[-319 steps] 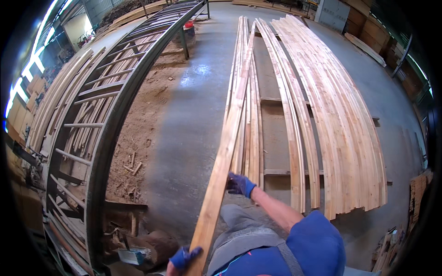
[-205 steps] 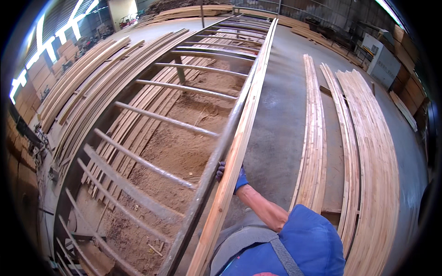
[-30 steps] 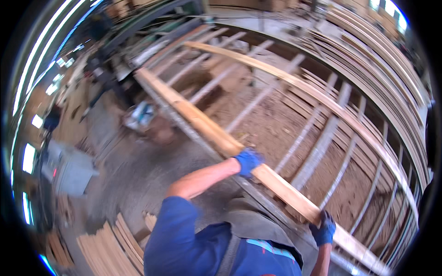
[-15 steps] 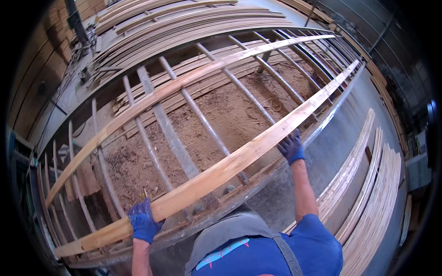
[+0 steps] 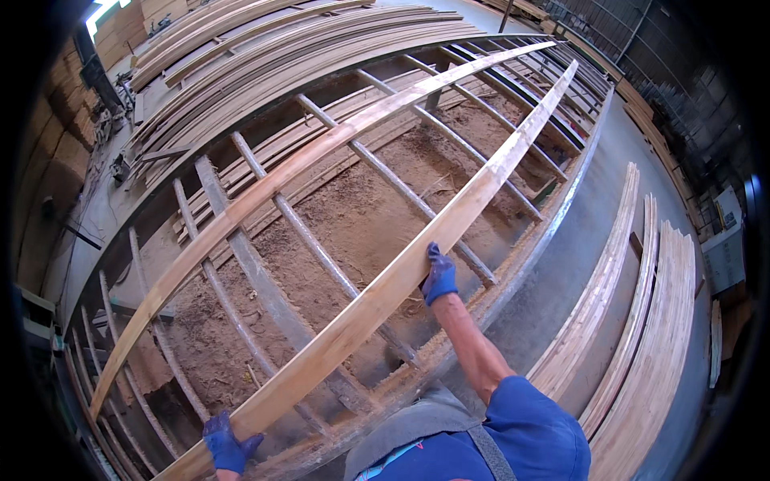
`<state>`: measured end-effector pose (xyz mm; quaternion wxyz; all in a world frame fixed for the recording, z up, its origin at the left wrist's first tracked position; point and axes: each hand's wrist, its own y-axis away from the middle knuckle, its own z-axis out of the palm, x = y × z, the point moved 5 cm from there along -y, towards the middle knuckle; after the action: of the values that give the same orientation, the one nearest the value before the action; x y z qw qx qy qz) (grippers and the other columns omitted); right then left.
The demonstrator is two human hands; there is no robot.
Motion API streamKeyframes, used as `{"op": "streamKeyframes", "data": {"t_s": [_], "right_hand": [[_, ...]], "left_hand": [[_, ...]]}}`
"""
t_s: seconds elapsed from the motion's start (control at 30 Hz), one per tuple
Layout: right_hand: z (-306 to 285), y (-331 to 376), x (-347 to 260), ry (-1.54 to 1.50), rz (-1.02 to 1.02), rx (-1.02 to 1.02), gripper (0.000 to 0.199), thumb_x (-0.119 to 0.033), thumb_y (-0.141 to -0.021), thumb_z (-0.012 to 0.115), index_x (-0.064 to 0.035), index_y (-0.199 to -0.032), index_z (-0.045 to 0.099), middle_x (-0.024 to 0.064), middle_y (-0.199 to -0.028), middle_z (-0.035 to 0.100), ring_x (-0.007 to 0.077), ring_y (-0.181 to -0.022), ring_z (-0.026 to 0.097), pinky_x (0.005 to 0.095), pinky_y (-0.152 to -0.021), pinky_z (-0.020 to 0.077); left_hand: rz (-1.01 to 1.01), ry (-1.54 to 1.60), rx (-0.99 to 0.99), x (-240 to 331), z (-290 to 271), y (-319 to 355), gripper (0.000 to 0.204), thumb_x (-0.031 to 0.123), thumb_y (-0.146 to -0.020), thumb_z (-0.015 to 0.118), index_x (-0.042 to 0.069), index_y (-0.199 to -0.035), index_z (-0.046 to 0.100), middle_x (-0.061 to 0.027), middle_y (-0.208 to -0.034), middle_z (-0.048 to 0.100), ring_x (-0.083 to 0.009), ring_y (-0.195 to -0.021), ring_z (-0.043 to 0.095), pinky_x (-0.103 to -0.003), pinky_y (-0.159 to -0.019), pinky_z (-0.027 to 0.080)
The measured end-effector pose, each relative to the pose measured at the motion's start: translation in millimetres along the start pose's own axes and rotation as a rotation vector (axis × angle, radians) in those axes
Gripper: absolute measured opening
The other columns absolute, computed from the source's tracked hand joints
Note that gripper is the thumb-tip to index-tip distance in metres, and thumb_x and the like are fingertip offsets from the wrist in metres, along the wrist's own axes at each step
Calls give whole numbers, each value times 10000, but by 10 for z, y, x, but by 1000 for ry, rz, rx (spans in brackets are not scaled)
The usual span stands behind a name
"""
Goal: The person operates a machine control panel, then moves a large wooden panel and places it on the floor. They pick up multiple long wooden planks and arrange them on a metal rack, then use a small container to apply a substance to the planks on the rack.
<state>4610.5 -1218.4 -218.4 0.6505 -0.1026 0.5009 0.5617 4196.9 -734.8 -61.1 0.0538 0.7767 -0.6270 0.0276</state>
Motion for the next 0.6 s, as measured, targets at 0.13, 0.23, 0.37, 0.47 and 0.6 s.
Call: {"op": "streamKeyframes", "data": {"t_s": [0.13,0.23,0.37,0.47,0.6], "right_hand": [[749,-520,-161,94,-50,-71,364,-270,-909,688,-39,-1169,579,109,-1040,653,233,-846,626,443,-747,557],[1262,-622,-402,333,157,-295,321,-286,-920,659,-60,-1132,573,142,-1036,669,273,-826,684,410,-680,594],[1485,-124,-389,679,265,-646,396,-298,-936,642,-48,-1232,558,125,-979,697,233,-816,699,387,-664,593],[1497,365,-226,895,195,-871,411,-296,-948,638,-40,-1266,580,115,-983,711,174,-828,687,312,-706,563],[1292,494,-98,1234,-132,-1008,366,-285,-960,613,-73,-1259,603,89,-1011,722,150,-884,689,303,-794,544]], "left_hand": [[28,88,27,2,87,-605,963,460,-510,889,-4,-1276,534,-221,-1025,616,-408,-943,580,-508,-890,444],[53,93,35,-23,62,-1330,884,453,-538,885,6,-1230,566,-223,-1004,639,-403,-917,600,-484,-841,482],[161,114,135,-200,144,-2396,830,469,-567,867,22,-1208,588,-216,-1008,656,-393,-911,621,-472,-831,495],[205,154,114,-202,320,-3137,820,499,-593,852,43,-1226,598,-215,-992,666,-378,-898,645,-469,-833,495],[161,100,92,-195,625,-3784,849,484,-620,834,16,-1275,564,-225,-1048,653,-374,-985,629,-458,-875,481]]}}
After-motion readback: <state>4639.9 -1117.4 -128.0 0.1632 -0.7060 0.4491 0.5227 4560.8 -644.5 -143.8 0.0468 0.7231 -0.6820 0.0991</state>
